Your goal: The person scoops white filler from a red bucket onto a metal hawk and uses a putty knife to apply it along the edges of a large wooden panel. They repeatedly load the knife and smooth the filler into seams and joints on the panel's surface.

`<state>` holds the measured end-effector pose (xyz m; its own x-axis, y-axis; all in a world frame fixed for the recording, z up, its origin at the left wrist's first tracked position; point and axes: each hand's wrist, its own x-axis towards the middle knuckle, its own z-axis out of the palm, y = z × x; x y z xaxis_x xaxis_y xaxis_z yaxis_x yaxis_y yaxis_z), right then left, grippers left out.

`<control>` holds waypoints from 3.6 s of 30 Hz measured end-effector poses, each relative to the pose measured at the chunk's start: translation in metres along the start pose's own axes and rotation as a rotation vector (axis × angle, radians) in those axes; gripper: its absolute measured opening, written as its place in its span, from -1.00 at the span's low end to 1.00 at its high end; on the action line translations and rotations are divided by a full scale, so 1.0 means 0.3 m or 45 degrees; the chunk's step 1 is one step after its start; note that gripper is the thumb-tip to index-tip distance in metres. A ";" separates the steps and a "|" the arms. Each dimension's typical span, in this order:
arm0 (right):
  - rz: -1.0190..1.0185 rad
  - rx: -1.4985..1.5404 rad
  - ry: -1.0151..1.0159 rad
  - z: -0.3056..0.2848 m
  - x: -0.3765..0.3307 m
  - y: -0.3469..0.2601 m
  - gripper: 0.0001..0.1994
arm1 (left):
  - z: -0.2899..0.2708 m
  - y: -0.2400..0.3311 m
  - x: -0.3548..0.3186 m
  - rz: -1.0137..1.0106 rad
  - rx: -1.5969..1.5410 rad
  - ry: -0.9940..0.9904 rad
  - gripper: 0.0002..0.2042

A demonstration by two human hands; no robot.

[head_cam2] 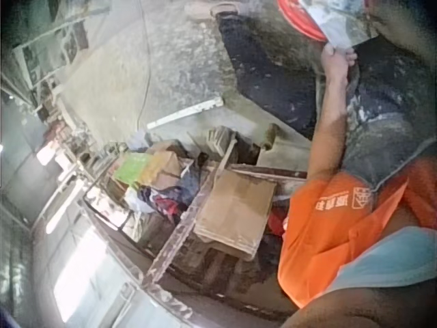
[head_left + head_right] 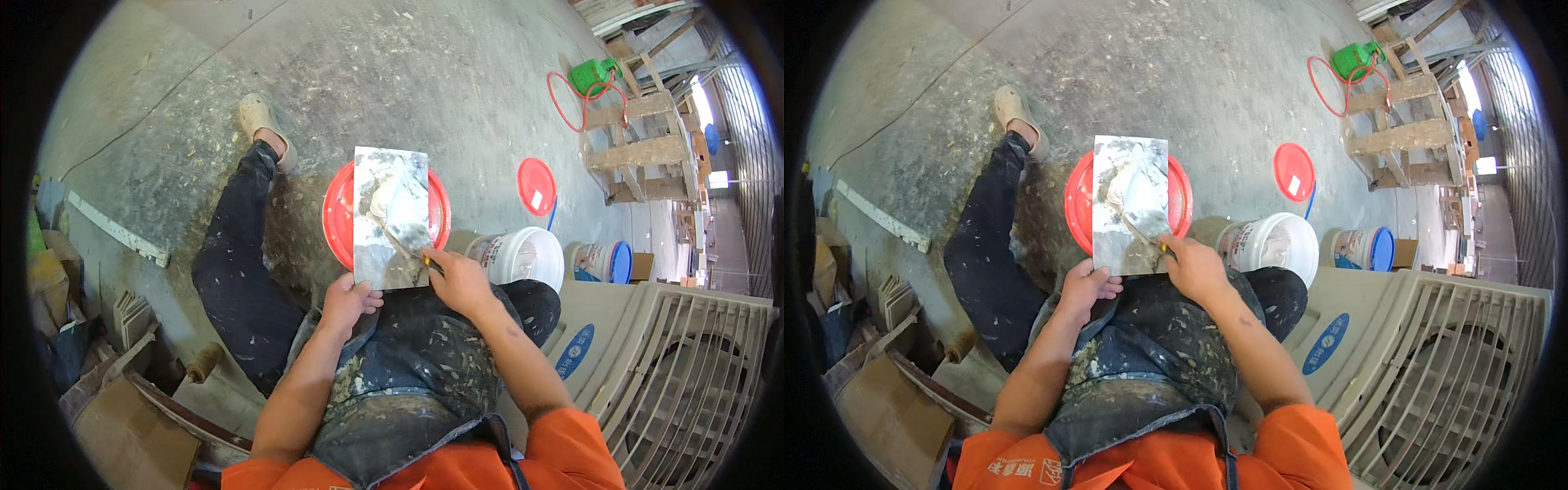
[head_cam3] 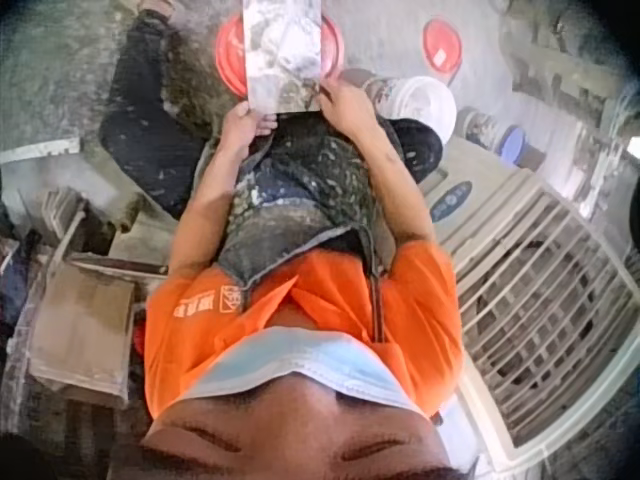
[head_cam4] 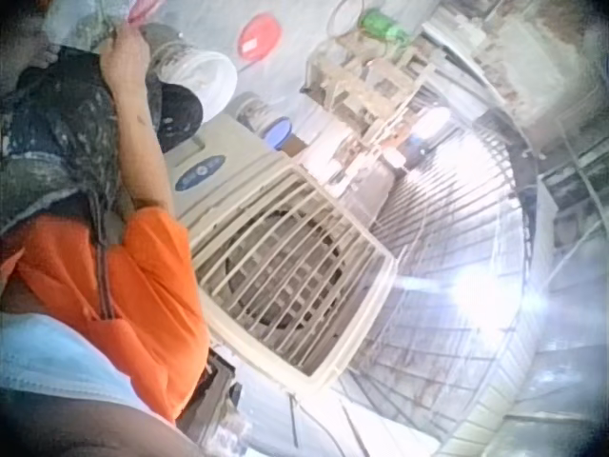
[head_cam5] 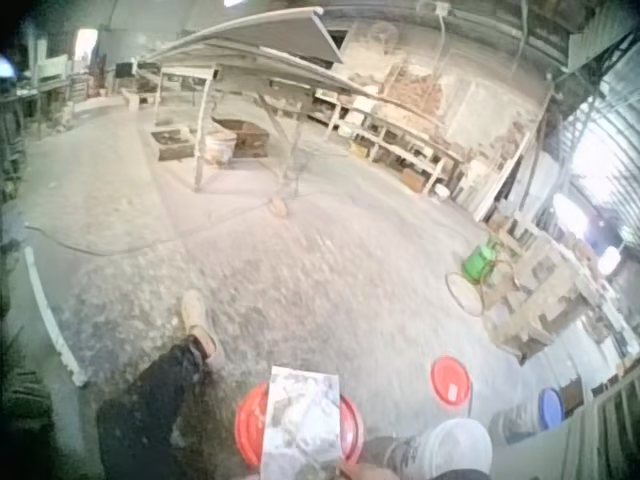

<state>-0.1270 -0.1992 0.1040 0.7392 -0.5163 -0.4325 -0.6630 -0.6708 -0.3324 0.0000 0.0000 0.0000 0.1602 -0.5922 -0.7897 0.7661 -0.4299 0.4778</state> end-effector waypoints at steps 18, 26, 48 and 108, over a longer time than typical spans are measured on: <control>-0.129 -0.302 -0.011 -0.246 0.418 -0.206 -0.69 | -0.059 0.131 0.124 0.208 0.057 0.013 -0.80; -0.185 -0.380 -0.241 -0.290 0.202 -0.214 -0.65 | -0.075 0.151 0.132 0.207 0.057 0.035 -0.81; 0.712 2.007 -0.103 0.112 -0.081 -0.177 -0.59 | -0.061 0.147 0.114 0.135 0.081 0.032 -0.78; -0.117 0.534 0.185 -0.225 0.184 -0.003 -0.65 | -0.076 0.164 0.067 0.222 -0.583 -0.219 -0.47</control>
<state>-0.0777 -0.2632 0.1369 0.7865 -0.5539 -0.2732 -0.5623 -0.4592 -0.6877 0.0552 -0.0175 -0.0011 0.2342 -0.7485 -0.6204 0.9372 0.0043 0.3487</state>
